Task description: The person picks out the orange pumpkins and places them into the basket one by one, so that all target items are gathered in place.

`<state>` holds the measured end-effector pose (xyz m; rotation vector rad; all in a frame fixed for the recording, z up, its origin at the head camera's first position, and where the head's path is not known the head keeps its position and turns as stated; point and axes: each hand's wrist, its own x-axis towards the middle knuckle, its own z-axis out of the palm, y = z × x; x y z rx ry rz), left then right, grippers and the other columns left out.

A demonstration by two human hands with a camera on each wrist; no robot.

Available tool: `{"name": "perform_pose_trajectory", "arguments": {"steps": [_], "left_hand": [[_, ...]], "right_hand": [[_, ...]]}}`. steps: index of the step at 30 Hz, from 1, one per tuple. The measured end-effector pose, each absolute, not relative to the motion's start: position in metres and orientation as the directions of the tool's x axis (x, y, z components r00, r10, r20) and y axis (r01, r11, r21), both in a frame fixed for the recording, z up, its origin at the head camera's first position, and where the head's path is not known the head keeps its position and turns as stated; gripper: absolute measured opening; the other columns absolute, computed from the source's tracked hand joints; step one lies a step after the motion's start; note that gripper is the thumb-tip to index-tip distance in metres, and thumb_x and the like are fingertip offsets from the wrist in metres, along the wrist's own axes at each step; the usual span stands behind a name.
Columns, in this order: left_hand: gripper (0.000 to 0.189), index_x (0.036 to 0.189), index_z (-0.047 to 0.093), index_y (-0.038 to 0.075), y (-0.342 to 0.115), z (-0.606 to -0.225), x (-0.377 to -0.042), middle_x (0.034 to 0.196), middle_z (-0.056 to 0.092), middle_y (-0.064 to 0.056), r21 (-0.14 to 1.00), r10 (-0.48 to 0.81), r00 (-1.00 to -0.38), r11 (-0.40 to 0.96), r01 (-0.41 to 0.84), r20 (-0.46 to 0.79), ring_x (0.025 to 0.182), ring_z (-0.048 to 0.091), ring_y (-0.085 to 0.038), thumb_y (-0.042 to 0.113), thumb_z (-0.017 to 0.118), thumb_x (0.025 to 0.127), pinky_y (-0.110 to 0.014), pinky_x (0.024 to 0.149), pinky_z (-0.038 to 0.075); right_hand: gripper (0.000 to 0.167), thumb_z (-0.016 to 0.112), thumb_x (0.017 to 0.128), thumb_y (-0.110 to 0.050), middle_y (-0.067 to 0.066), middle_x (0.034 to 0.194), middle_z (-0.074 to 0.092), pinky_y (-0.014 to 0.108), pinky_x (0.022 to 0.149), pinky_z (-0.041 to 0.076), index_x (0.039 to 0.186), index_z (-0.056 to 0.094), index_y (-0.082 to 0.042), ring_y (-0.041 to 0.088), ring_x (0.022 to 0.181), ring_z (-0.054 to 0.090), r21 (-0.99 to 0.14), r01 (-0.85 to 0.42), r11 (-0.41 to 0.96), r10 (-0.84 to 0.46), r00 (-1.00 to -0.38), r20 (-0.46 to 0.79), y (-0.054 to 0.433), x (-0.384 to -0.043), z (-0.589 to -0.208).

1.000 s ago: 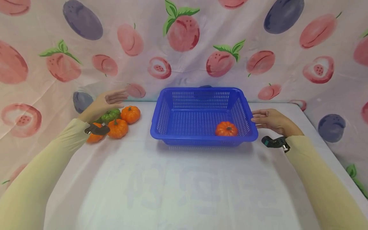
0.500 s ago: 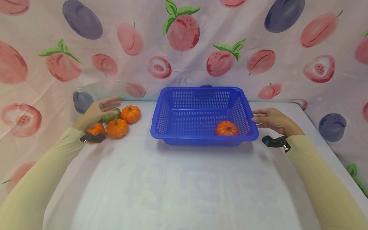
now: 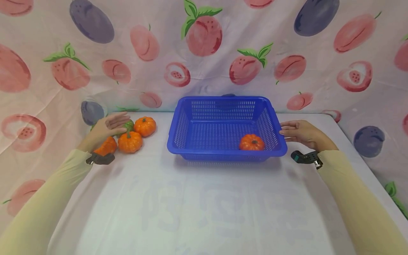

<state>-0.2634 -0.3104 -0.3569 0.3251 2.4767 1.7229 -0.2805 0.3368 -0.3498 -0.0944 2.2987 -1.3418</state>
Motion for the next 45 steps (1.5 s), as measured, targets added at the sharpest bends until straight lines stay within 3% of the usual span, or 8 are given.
{"name": "perform_pose_trajectory", "arguments": {"steps": [4, 8, 13, 19, 45], "left_hand": [[0.068, 0.147, 0.031, 0.01, -0.312, -0.36, -0.259, 0.14, 0.05, 0.001, 0.939, 0.226, -0.974, 0.328, 0.105, 0.03, 0.134, 0.043, -0.017, 0.013, 0.065, 0.088, -0.014, 0.1, 0.043], [0.069, 0.147, 0.031, 0.008, -0.312, -0.363, -0.257, 0.146, 0.043, -0.013, 0.932, 0.208, -0.978, 0.347, 0.102, 0.03, 0.137, 0.037, -0.026, 0.012, 0.065, 0.088, -0.022, 0.107, 0.037], [0.067, 0.147, 0.03, 0.004, -0.312, -0.37, -0.255, 0.148, 0.034, -0.023, 0.928, 0.19, -0.982, 0.363, 0.08, 0.01, 0.137, 0.035, -0.031, 0.007, 0.063, 0.089, -0.021, 0.108, 0.036], [0.07, 0.146, 0.029, -0.001, -0.313, -0.376, -0.255, 0.147, 0.035, -0.025, 0.93, 0.188, -0.982, 0.359, 0.075, 0.007, 0.136, 0.038, -0.029, 0.006, 0.066, 0.087, -0.023, 0.11, 0.036], [0.074, 0.146, 0.03, 0.0, -0.313, -0.383, -0.253, 0.148, 0.034, -0.024, 0.917, 0.184, -0.983, 0.395, 0.059, -0.016, 0.14, 0.031, -0.03, 0.009, 0.07, 0.083, -0.034, 0.117, 0.027]], "right_hand": [[0.073, 0.056, 0.095, -0.026, -0.029, 0.088, 0.063, 0.018, 0.08, 0.056, 0.145, 0.018, 0.01, -0.005, 0.086, 0.064, -0.839, 0.175, 0.515, -0.29, -0.885, -0.363, 0.337, -0.281, -0.35], [0.072, 0.055, 0.095, -0.025, -0.028, 0.088, 0.063, 0.018, 0.08, 0.056, 0.145, 0.018, 0.011, -0.005, 0.087, 0.064, -0.844, 0.177, 0.507, -0.294, -0.884, -0.362, 0.338, -0.281, -0.35], [0.072, 0.055, 0.095, -0.025, -0.028, 0.089, 0.064, 0.017, 0.08, 0.055, 0.144, 0.018, 0.011, -0.004, 0.087, 0.064, -0.847, 0.178, 0.5, -0.301, -0.882, -0.364, 0.338, -0.281, -0.35], [0.072, 0.055, 0.095, -0.026, -0.028, 0.089, 0.063, 0.017, 0.08, 0.055, 0.145, 0.018, 0.01, -0.005, 0.087, 0.063, -0.841, 0.17, 0.514, -0.302, -0.881, -0.363, 0.339, -0.281, -0.351], [0.072, 0.055, 0.095, -0.025, -0.029, 0.089, 0.063, 0.015, 0.079, 0.055, 0.145, 0.017, 0.01, -0.006, 0.087, 0.063, -0.839, 0.182, 0.513, -0.299, -0.878, -0.373, 0.338, -0.281, -0.35]]}}
